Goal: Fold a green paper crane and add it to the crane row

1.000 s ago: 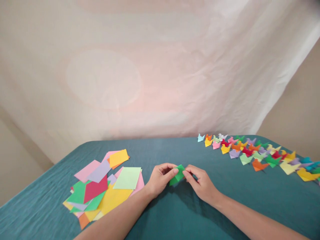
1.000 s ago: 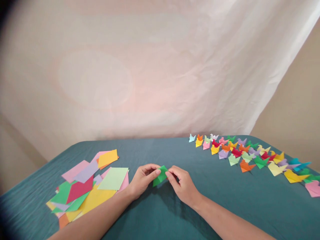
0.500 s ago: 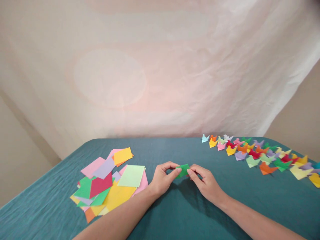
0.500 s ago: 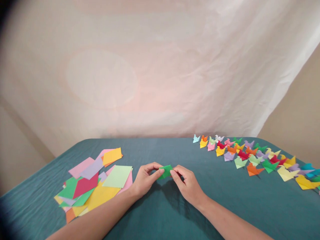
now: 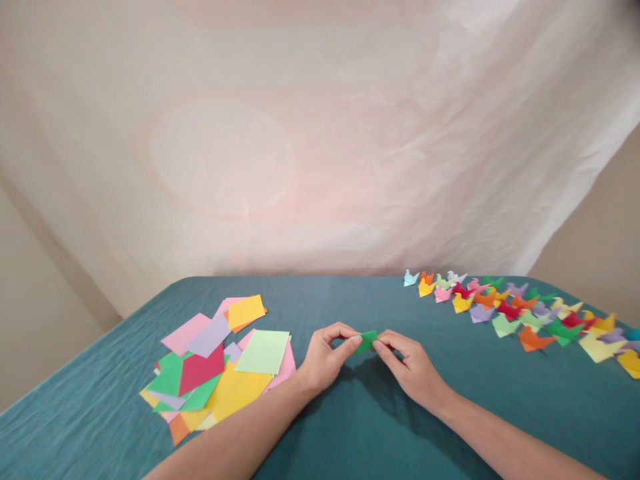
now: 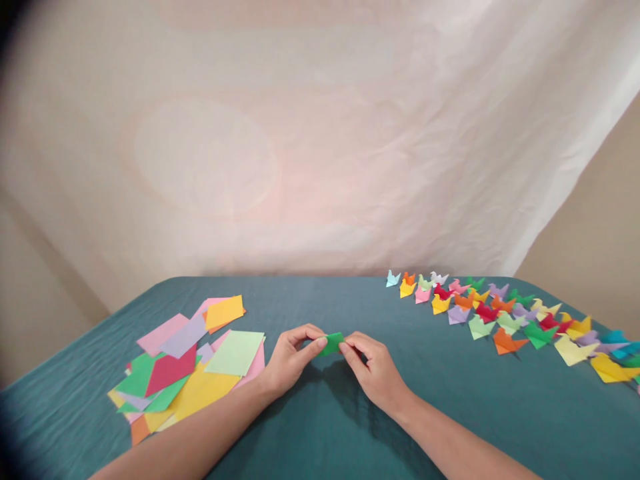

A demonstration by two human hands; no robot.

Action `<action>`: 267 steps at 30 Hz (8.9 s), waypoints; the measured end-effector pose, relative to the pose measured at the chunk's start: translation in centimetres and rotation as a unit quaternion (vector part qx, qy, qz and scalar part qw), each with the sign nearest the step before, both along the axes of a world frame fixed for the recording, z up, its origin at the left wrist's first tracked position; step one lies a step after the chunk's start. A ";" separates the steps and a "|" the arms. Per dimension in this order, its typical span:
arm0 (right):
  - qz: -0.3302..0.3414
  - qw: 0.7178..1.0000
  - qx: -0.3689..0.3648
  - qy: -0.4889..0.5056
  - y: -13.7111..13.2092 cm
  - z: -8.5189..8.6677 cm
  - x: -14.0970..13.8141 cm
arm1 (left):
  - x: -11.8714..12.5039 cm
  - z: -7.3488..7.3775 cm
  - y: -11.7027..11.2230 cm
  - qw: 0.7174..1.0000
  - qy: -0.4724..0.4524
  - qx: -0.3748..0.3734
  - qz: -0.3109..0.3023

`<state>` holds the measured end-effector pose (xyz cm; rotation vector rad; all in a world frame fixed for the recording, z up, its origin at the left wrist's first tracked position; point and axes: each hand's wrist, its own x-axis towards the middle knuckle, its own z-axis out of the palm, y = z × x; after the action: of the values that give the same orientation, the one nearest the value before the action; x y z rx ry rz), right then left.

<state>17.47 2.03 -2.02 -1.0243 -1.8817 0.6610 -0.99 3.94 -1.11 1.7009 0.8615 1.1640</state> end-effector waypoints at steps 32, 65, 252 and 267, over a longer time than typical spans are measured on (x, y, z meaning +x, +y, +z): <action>-0.139 0.981 -0.035 0.130 0.5 0.0 0.5 | 0.0 0.1 -0.3 0.977 0.125 0.161 0.065; -0.123 0.981 -0.065 0.133 0.9 -0.9 0.6 | -0.1 0.1 -0.4 0.972 0.181 0.148 -0.007; 0.008 0.989 -0.019 -0.148 2.3 -1.7 1.6 | 1.2 0.3 -0.2 0.726 0.524 0.445 -0.033; 0.015 0.987 -0.017 -0.159 2.1 -1.4 1.6 | 1.4 -0.4 -0.2 0.742 0.530 0.408 -0.046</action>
<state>19.07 4.16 -3.45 -1.1816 -2.1697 0.5739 0.41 3.70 -1.49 3.2303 0.9054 0.3603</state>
